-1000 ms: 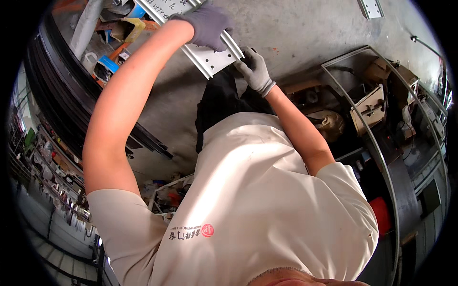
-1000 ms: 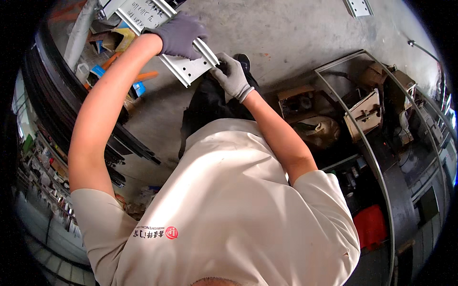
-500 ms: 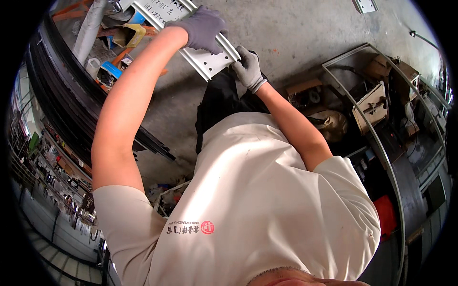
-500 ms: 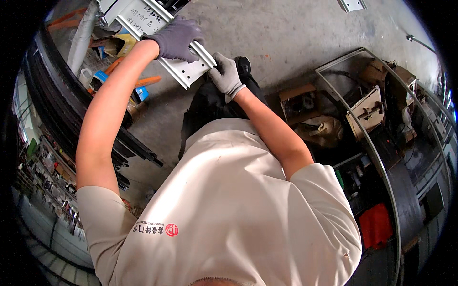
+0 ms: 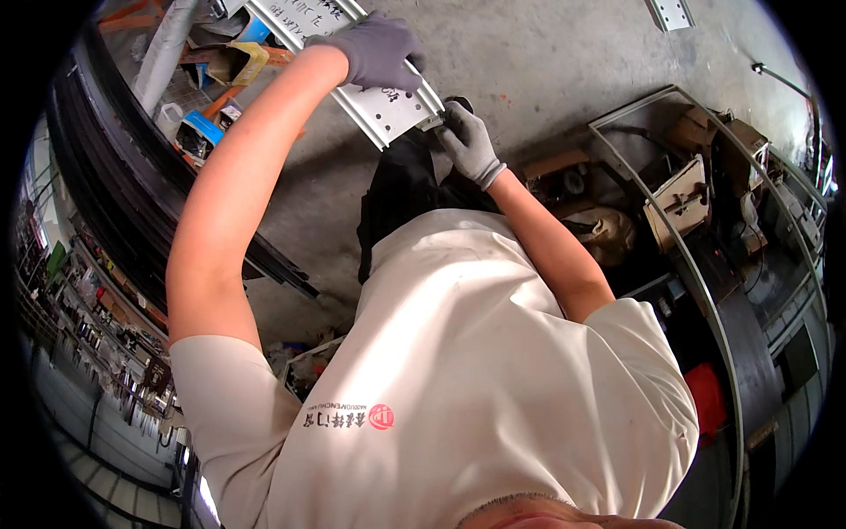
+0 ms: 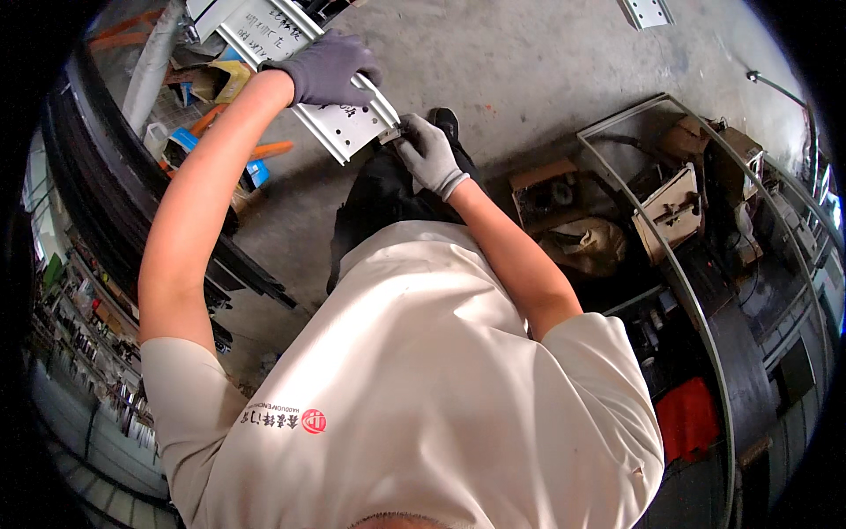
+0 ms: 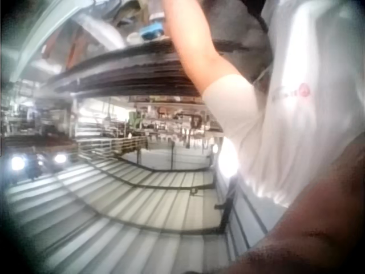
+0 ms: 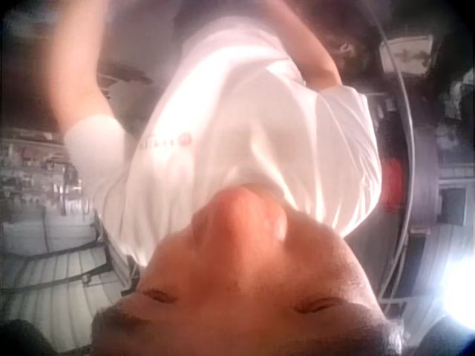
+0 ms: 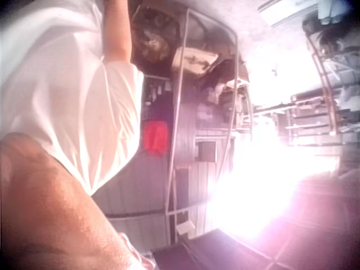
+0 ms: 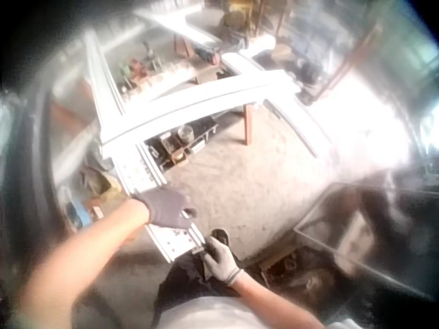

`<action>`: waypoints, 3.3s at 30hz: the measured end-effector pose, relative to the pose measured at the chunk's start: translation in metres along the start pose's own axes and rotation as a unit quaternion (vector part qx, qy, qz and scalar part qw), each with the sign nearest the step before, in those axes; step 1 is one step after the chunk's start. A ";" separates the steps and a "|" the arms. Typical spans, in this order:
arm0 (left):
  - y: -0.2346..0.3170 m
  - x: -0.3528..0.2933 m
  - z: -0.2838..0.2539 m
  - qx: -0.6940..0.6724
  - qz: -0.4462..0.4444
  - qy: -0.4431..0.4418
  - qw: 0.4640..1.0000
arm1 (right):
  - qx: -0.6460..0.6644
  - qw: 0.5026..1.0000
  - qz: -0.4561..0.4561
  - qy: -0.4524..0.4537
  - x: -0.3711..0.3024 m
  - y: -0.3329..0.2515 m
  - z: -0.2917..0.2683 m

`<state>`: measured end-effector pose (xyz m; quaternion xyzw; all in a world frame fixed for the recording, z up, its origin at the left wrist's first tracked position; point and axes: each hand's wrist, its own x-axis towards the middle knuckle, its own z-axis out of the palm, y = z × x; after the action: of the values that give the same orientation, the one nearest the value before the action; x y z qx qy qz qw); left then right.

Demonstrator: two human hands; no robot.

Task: The person uses a cordless drill to fasten screws into a white metal frame, repeatedly picking up and positioning the frame on a workbench. They then attach a metal bracket to the frame by hand, aligning and securing it.

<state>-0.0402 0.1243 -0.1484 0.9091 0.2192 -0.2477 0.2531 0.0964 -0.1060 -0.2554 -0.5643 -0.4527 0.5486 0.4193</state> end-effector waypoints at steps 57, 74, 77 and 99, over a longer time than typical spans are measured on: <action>0.065 -0.037 0.140 -0.765 -0.336 0.440 0.328 | -0.514 0.786 -0.043 -0.341 0.250 -0.345 -0.237; 0.077 -0.013 0.174 -0.718 -0.329 0.513 0.337 | -0.356 0.816 0.313 -0.329 0.108 -0.308 -0.012; 0.078 -0.021 0.166 -0.709 -0.333 0.523 0.336 | -0.343 0.811 0.347 -0.322 0.110 -0.300 -0.016; 0.078 -0.017 0.170 -0.710 -0.334 0.527 0.326 | -0.530 0.693 0.191 -0.449 0.129 -0.290 -0.004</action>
<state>-0.0706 -0.0381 -0.2388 0.1744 0.6844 0.4696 0.5298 0.0843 0.0888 -0.0044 -0.4541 -0.6849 0.4737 -0.3168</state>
